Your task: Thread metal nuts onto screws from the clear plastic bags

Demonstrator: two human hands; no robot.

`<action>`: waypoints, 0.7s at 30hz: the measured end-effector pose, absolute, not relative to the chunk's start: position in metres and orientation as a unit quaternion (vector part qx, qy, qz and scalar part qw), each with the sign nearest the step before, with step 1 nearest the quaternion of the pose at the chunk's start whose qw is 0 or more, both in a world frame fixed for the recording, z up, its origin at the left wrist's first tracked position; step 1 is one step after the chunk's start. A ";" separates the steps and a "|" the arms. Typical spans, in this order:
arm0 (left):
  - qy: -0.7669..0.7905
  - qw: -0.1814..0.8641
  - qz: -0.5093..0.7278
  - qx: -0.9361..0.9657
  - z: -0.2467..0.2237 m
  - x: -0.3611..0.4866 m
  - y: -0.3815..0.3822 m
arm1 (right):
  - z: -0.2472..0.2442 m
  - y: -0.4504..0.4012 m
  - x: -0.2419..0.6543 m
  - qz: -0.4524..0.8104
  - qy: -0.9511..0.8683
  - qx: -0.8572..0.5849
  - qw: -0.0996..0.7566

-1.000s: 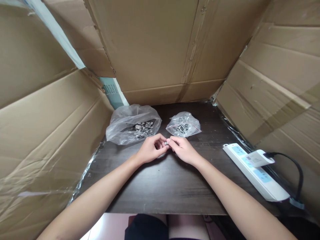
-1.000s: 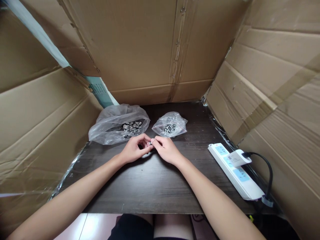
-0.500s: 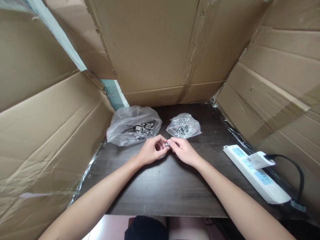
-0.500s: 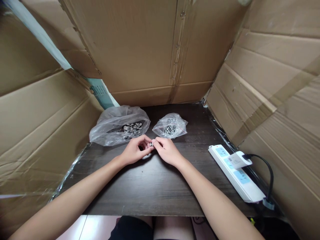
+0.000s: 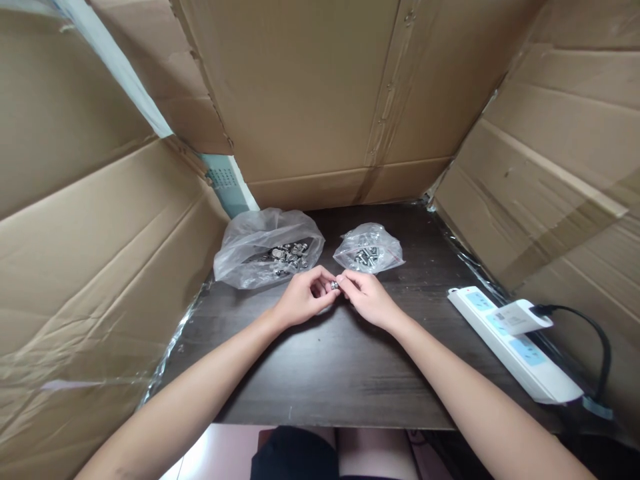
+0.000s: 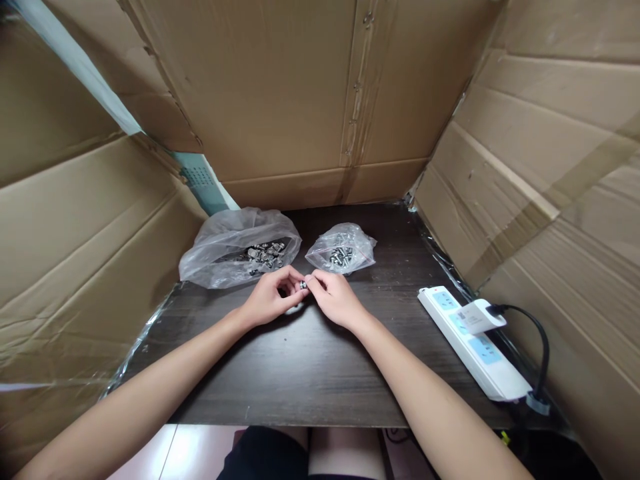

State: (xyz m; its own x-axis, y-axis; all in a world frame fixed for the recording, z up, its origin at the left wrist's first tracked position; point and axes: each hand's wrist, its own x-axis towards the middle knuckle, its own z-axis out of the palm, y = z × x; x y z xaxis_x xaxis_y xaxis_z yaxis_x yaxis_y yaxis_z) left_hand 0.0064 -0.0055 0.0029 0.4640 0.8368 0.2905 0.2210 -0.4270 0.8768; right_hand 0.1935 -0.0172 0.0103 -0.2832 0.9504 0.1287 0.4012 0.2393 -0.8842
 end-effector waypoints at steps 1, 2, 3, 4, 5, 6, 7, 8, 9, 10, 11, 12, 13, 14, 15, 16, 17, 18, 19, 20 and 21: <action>0.352 0.404 0.381 0.754 0.003 0.006 -0.006 | 0.010 -0.017 0.193 0.392 -0.699 -0.477 0.361; 0.354 0.403 0.381 0.753 0.003 0.006 -0.006 | 0.010 -0.017 0.193 0.400 -0.697 -0.472 0.364; 0.356 0.402 0.381 0.753 0.002 0.006 -0.006 | 0.011 -0.018 0.193 0.408 -0.696 -0.465 0.364; 0.357 0.402 0.381 0.752 0.002 0.006 -0.005 | 0.011 -0.018 0.193 0.414 -0.697 -0.460 0.363; 0.358 0.400 0.381 0.753 0.002 0.006 -0.005 | 0.011 -0.018 0.193 0.415 -0.699 -0.457 0.360; 0.358 0.399 0.381 0.753 0.002 0.006 -0.005 | 0.011 -0.018 0.193 0.413 -0.702 -0.457 0.358; 0.357 0.397 0.381 0.755 0.002 0.006 -0.005 | 0.011 -0.018 0.193 0.410 -0.704 -0.459 0.354; 0.355 0.396 0.381 0.756 0.003 0.006 -0.006 | 0.011 -0.018 0.193 0.406 -0.707 -0.462 0.349; 0.354 0.396 0.381 0.757 0.003 0.006 -0.006 | 0.011 -0.018 0.193 0.403 -0.708 -0.467 0.344; 0.353 0.397 0.381 0.757 0.003 0.007 -0.006 | 0.011 -0.018 0.194 0.400 -0.710 -0.470 0.339; 0.353 0.398 0.380 0.757 0.003 0.007 -0.006 | 0.011 -0.018 0.194 0.399 -0.710 -0.473 0.336; 0.353 0.399 0.378 0.757 0.003 0.007 -0.006 | 0.011 -0.018 0.194 0.398 -0.711 -0.474 0.334; 0.353 0.401 0.377 0.757 0.003 0.007 -0.006 | 0.011 -0.018 0.194 0.398 -0.711 -0.473 0.335; 0.353 0.402 0.376 0.756 0.003 0.007 -0.006 | 0.011 -0.018 0.193 0.397 -0.711 -0.473 0.338; 0.353 0.403 0.376 0.756 0.004 0.006 -0.006 | 0.011 -0.018 0.193 0.396 -0.709 -0.473 0.342; 0.353 0.404 0.376 0.756 0.004 0.006 -0.006 | 0.012 -0.018 0.193 0.397 -0.706 -0.473 0.346; 0.353 0.404 0.378 0.755 0.004 0.006 -0.006 | 0.012 -0.018 0.193 0.400 -0.703 -0.472 0.351; 0.353 0.403 0.379 0.754 0.004 0.006 -0.006 | 0.012 -0.018 0.194 0.404 -0.700 -0.472 0.354; 0.353 0.402 0.381 0.754 0.003 0.006 -0.006 | 0.012 -0.018 0.194 0.407 -0.697 -0.470 0.356; 0.354 0.401 0.382 0.754 0.003 0.006 -0.006 | 0.012 -0.018 0.194 0.410 -0.696 -0.468 0.359; 0.354 0.400 0.384 0.753 0.003 0.006 -0.006 | 0.012 -0.018 0.194 0.411 -0.696 -0.466 0.359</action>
